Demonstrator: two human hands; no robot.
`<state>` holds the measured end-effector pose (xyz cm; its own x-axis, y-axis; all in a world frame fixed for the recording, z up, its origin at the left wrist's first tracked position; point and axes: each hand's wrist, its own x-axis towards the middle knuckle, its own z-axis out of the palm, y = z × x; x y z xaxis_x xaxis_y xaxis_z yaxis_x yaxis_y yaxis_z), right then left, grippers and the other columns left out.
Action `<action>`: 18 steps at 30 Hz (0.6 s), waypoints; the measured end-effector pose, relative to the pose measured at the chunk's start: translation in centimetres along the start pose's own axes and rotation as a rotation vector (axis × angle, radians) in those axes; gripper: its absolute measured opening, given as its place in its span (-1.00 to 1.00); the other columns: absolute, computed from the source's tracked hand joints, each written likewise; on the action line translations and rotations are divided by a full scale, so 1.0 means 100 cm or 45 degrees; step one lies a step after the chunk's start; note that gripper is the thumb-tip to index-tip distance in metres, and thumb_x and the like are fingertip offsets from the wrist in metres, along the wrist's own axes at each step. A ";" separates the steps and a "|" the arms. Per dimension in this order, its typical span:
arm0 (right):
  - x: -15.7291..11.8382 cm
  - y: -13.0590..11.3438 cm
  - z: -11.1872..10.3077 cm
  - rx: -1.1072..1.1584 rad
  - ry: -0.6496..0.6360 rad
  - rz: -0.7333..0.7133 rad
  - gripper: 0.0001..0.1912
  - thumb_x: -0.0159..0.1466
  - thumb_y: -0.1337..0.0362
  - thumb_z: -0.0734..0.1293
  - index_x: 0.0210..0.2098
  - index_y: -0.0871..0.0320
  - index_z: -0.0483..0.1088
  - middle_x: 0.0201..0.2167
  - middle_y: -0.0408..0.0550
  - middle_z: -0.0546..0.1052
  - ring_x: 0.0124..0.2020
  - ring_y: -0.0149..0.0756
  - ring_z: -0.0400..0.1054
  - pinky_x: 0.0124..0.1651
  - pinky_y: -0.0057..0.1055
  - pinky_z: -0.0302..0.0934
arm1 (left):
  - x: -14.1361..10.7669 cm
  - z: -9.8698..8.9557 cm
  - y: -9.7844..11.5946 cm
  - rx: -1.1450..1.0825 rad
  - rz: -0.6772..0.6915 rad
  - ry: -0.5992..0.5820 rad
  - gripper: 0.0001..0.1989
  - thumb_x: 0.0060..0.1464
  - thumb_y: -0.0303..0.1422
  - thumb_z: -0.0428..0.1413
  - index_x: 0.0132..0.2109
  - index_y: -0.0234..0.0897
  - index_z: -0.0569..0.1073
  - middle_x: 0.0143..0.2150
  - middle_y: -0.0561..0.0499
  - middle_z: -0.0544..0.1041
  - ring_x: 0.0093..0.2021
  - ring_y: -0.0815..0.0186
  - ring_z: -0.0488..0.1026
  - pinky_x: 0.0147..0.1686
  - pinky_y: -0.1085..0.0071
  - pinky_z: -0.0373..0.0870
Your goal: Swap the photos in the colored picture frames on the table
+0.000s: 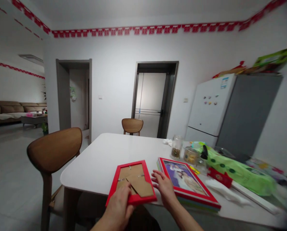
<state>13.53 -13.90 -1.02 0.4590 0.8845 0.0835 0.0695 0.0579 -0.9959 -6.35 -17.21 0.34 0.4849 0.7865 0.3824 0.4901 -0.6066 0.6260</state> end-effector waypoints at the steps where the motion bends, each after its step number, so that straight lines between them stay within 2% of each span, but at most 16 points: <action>1: -0.012 0.000 0.004 0.180 -0.067 0.110 -0.66 0.04 0.13 0.19 -0.24 0.18 0.26 -0.35 -0.01 0.46 -0.40 -0.33 0.36 -0.43 -0.44 0.22 | 0.006 -0.005 0.008 -0.171 -0.014 0.122 -0.56 -0.17 -0.52 -0.02 -0.05 -0.31 0.23 0.00 -0.15 0.31 0.00 0.15 0.23 0.01 0.20 0.12; 4: -0.043 -0.005 0.027 0.506 -0.454 0.426 -0.63 0.04 0.05 0.22 -0.26 0.17 0.27 -0.49 -0.06 0.47 -0.51 -0.34 0.37 -0.51 -0.43 0.20 | 0.028 -0.008 0.038 -0.791 -0.084 0.397 -0.80 -0.02 -0.36 -0.05 -0.19 -0.30 0.25 -0.16 -0.10 0.40 -0.18 0.20 0.37 -0.12 0.23 0.26; 5: -0.049 -0.010 0.034 0.641 -0.513 0.417 -0.62 0.05 0.03 0.21 -0.26 0.17 0.27 -0.49 -0.06 0.48 -0.51 -0.32 0.37 -0.49 -0.41 0.22 | 0.036 -0.006 0.049 -0.982 -0.101 0.453 -0.80 -0.01 -0.31 -0.03 -0.22 -0.29 0.24 -0.20 -0.08 0.42 -0.21 0.21 0.39 -0.16 0.24 0.29; 7: -0.052 -0.021 0.035 0.847 -0.435 0.299 -0.65 0.05 0.06 0.21 -0.28 0.18 0.29 -0.48 -0.05 0.49 -0.46 -0.29 0.38 -0.44 -0.38 0.25 | 0.052 -0.001 0.066 -1.275 -0.087 0.516 -0.72 -0.04 -0.27 0.04 -0.18 -0.27 0.20 -0.24 -0.04 0.43 -0.23 0.22 0.41 -0.18 0.27 0.31; 8: -0.048 -0.028 0.028 0.898 -0.370 0.231 -0.68 0.04 0.10 0.23 -0.30 0.19 0.30 -0.48 -0.05 0.50 -0.43 -0.27 0.39 -0.42 -0.37 0.26 | 0.059 0.001 0.072 -1.376 -0.057 0.533 -0.65 -0.08 -0.28 0.08 -0.14 -0.26 0.17 -0.23 -0.03 0.43 -0.22 0.23 0.41 -0.17 0.27 0.30; 10: -0.031 -0.041 -0.004 0.863 -0.259 0.146 -0.76 0.03 0.18 0.25 -0.35 0.19 0.32 -0.51 -0.06 0.51 -0.43 -0.26 0.40 -0.39 -0.36 0.27 | 0.074 0.006 0.080 -1.506 -0.020 0.515 -0.52 -0.14 -0.33 0.14 -0.06 -0.24 0.12 -0.19 -0.04 0.43 -0.19 0.22 0.40 -0.16 0.27 0.30; 13: 0.006 -0.056 -0.078 0.513 -0.088 0.192 -0.86 0.02 0.27 0.24 -0.41 0.18 0.33 -0.63 -0.09 0.49 -0.54 -0.25 0.39 -0.44 -0.35 0.27 | 0.094 0.024 0.084 -1.604 -0.116 0.326 -0.42 -0.21 -0.37 0.18 -0.02 -0.29 0.13 -0.16 -0.11 0.42 -0.21 0.18 0.41 -0.19 0.27 0.32; 16: 0.039 -0.058 -0.143 0.051 0.052 0.171 -0.90 0.03 0.27 0.23 -0.49 0.16 0.34 -0.67 -0.11 0.48 -0.60 -0.29 0.37 -0.48 -0.40 0.25 | 0.109 0.062 0.082 -1.624 -0.211 0.155 -0.42 -0.34 -0.40 0.23 -0.10 -0.38 0.23 -0.20 -0.19 0.44 -0.20 0.10 0.40 -0.25 0.29 0.33; 18: 0.053 -0.051 -0.170 -0.077 0.090 0.195 -0.91 0.00 0.29 0.24 -0.57 0.16 0.33 -0.71 -0.10 0.47 -0.64 -0.29 0.35 -0.52 -0.42 0.23 | 0.116 0.090 0.079 -1.554 -0.259 0.123 -0.46 -0.34 -0.39 0.23 -0.12 -0.38 0.28 -0.23 -0.17 0.46 -0.20 0.09 0.39 -0.25 0.30 0.33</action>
<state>30.61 -17.37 5.13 0.5293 0.8460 -0.0643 0.0466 -0.1046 -0.9934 9.67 -13.94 3.58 0.3981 0.8904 0.2207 -0.4697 -0.0088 0.8828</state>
